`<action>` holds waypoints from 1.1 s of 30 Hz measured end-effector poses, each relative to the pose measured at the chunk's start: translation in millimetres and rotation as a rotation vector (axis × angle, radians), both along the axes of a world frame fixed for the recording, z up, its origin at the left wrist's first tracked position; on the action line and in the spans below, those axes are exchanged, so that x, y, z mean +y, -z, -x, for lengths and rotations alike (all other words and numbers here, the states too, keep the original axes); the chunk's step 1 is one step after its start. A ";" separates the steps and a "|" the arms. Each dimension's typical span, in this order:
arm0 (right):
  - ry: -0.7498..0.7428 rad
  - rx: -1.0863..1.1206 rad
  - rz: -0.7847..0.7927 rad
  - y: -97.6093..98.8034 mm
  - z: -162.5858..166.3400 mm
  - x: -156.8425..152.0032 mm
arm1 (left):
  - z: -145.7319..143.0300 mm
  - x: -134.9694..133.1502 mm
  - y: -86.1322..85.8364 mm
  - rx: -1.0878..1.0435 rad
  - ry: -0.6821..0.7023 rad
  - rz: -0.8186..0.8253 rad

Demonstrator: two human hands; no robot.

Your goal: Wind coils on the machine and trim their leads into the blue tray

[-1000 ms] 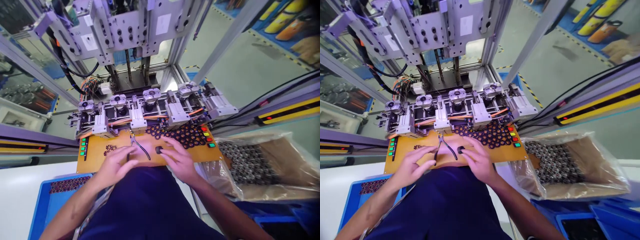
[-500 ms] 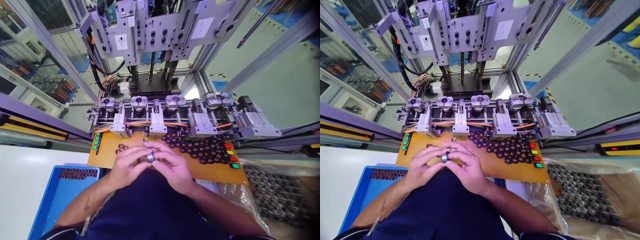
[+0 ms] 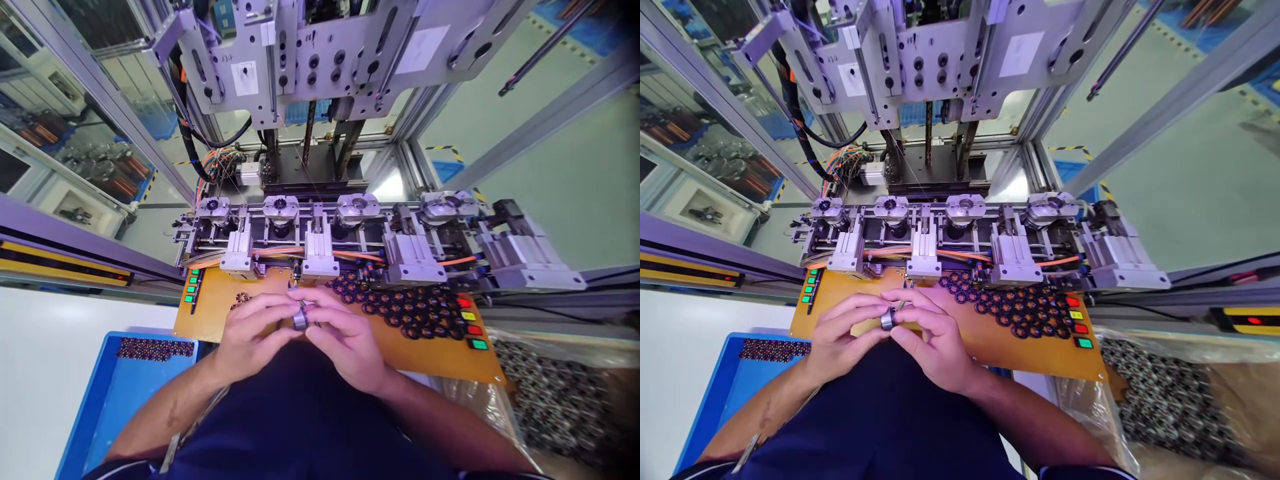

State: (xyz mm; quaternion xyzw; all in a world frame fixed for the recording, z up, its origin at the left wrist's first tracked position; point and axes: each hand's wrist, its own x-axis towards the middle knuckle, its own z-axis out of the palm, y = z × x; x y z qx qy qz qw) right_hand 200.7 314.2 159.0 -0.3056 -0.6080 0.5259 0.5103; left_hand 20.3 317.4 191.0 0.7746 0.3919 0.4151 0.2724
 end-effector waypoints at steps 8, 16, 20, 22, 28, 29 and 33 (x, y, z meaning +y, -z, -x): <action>0.217 -0.433 -0.417 -22.1 -71.7 107.0 | 48.5 -9.4 37.4 0.068 -0.331 0.074; 0.117 -0.911 -0.518 8.9 -129.5 210.2 | 98.3 -43.1 122.8 -0.001 -0.829 0.347; 0.043 -0.985 -0.528 12.4 -126.2 211.8 | 102.7 -55.0 133.8 -0.032 -0.895 0.440; 0.002 -1.027 -0.531 11.5 -125.5 213.7 | 104.2 -56.3 134.9 -0.032 -0.903 0.492; -0.026 -1.142 -0.519 5.7 -119.7 217.8 | 104.4 -52.2 135.5 -0.025 -0.922 0.574; -0.016 -1.156 -0.521 4.4 -119.2 215.5 | 104.5 -52.0 135.5 -0.023 -0.922 0.581; 0.004 -1.229 -0.548 6.8 -122.0 197.5 | 108.3 -54.5 136.0 -0.012 -0.925 0.594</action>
